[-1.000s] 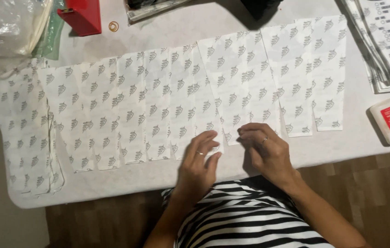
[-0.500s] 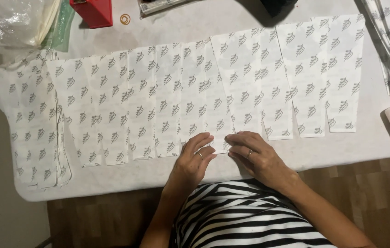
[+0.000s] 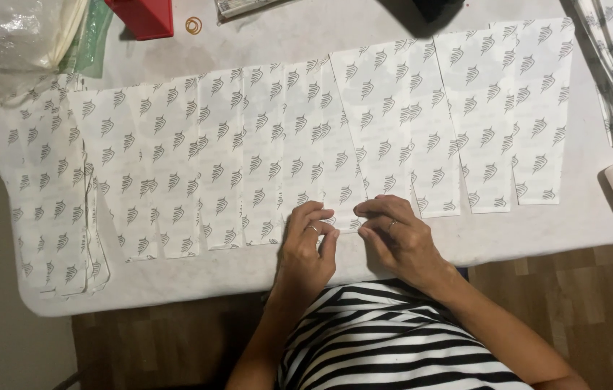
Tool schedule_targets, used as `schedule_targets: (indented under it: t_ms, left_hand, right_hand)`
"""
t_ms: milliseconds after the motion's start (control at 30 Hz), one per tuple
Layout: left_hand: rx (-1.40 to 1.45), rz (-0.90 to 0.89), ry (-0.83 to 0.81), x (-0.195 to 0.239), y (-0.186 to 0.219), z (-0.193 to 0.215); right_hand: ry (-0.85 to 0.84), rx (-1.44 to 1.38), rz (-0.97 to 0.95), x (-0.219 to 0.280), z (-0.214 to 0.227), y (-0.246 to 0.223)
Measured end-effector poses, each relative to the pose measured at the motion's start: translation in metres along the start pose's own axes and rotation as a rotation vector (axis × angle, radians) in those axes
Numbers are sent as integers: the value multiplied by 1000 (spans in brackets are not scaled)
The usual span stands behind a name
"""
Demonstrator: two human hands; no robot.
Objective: The person is aligning multiple printed paper strips on a table and applying white glue to the edges to join them together.
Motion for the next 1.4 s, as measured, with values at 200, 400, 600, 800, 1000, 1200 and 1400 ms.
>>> schedule_targets:
  t_ms: [200,400,600,800,1000,1200,1400]
  left_hand:
    - [-24,39,27,2,0,-2]
    - [8,114,58,-3,15,3]
    - [-1,181,93,-2,21,-3]
    - [-194,114,147,5,13,-21]
    - [-330,20,208,13,9,-28]
    - [-250,-130,285,20,25,0]
    - [-201,-105,153,29,-5,51]
  right_hand:
    - [-8,11,-51,2,-6,10]
    - [13,-12,-67,0,-13,6]
    - [-49,-71,-101,-2,-3,4]
    - [-41,-69,-76,-7,2,-4]
    - [-38,-79,-55,-9,7,-9]
    - [-34,-68,-22,-15,7,-26]
    - [-53,-135,155,-25,-22,-53]
Point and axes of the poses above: each hand's wrist, its own x-axis away from the middle knuckle, its own z-axis out of the back of the hand, y = z × x, the point moved 2 cm from there along -x, towards the middle knuckle, and after that the axes turned 13 degrees about x, right-handed, at the moved point
